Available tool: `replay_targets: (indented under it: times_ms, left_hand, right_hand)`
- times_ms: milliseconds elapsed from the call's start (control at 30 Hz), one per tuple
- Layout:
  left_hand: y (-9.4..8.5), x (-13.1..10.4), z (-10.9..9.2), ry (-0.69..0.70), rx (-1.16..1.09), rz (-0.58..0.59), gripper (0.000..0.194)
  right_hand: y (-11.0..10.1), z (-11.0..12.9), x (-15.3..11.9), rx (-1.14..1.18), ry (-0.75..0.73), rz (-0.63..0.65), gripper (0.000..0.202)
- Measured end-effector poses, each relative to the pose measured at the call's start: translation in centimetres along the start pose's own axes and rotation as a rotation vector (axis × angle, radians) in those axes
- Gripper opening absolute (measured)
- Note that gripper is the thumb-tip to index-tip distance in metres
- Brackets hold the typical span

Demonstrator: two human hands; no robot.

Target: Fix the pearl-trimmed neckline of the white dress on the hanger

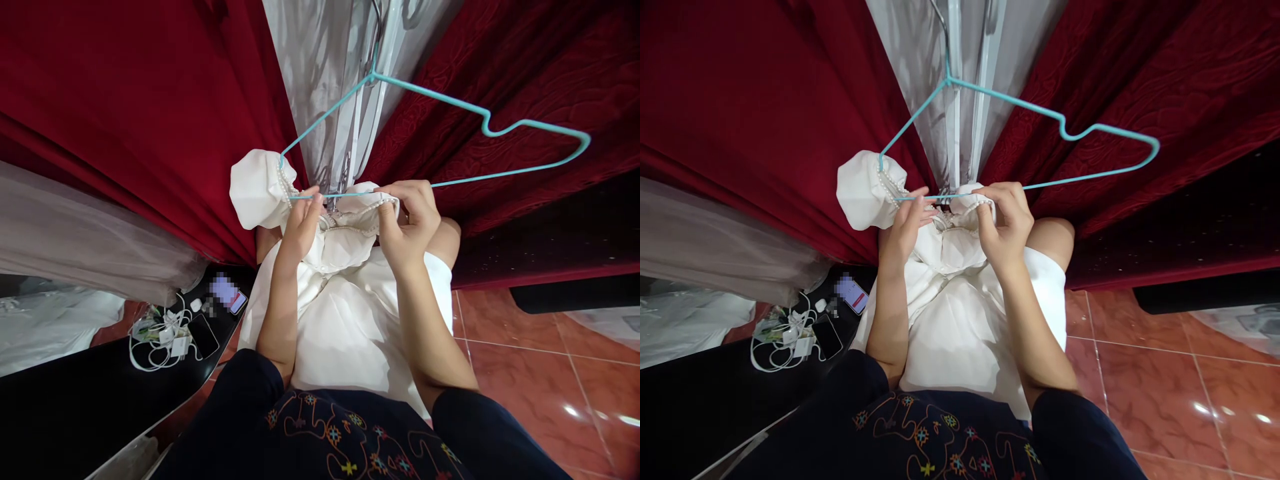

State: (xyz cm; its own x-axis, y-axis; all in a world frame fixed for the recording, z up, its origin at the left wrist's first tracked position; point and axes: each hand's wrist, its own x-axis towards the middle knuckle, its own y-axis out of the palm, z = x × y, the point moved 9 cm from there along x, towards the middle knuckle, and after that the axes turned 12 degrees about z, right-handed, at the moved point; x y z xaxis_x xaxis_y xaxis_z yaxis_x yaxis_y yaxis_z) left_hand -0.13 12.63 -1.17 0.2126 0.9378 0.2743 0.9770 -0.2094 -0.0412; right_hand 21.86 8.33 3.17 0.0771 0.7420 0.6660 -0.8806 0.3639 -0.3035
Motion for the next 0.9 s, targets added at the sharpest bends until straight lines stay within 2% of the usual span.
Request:
replay_targets:
  times_ms: [100,167,233,333,367,433,500,600,733,800,867,900]
  left_hand:
    - [1.4,0.6,0.9,-0.048,-0.316,0.004,0.056]
    - [1.7,0.5,0.0,0.013,-0.423,-0.063,0.051]
    - [1.7,0.1,-1.0,0.075,-0.459,-0.141,0.045]
    - [1.5,-0.4,-2.4,0.146,-0.432,-0.217,0.047]
    - [1.3,-0.5,-2.8,0.158,-0.413,-0.236,0.048]
    - [0.9,-0.5,-3.4,0.161,-0.378,-0.266,0.052]
    - [0.5,-0.4,-3.7,0.144,-0.350,-0.277,0.055]
    - [0.0,-0.4,-4.2,0.140,-0.337,-0.290,0.058]
    - [-0.4,-0.6,-4.5,0.163,-0.348,-0.311,0.057]
    - [-0.4,-0.7,-4.6,0.183,-0.375,-0.292,0.056]
    - [-0.4,-0.7,-4.6,0.197,-0.389,-0.278,0.055]
    - [-0.5,-0.7,-4.6,0.195,-0.383,-0.280,0.055]
  right_hand:
    - [0.2,0.0,0.0,0.029,-0.003,0.005,0.027]
    - [0.1,0.2,0.0,0.034,-0.023,-0.004,0.024]
    - [0.1,0.4,-0.1,0.020,-0.035,-0.007,0.023]
    - [0.5,0.5,-0.6,-0.033,-0.046,0.008,0.025]
    - [0.5,0.6,-0.9,-0.054,-0.060,-0.017,0.027]
    - [-0.3,0.4,-1.9,-0.082,-0.088,-0.147,0.031]
    - [-1.9,-0.6,-3.1,-0.076,-0.095,-0.330,0.044]
    - [-5.6,-4.0,-3.6,-0.048,-0.085,-0.518,0.065]
    - [-13.8,-9.7,-2.1,-0.053,0.001,-0.726,0.039]
    - [-16.8,-11.3,-0.2,-0.091,0.113,-0.694,0.037]
    - [-17.6,-10.7,1.7,-0.095,0.136,-0.607,0.033]
    - [-17.2,-9.6,2.6,-0.087,0.105,-0.557,0.031]
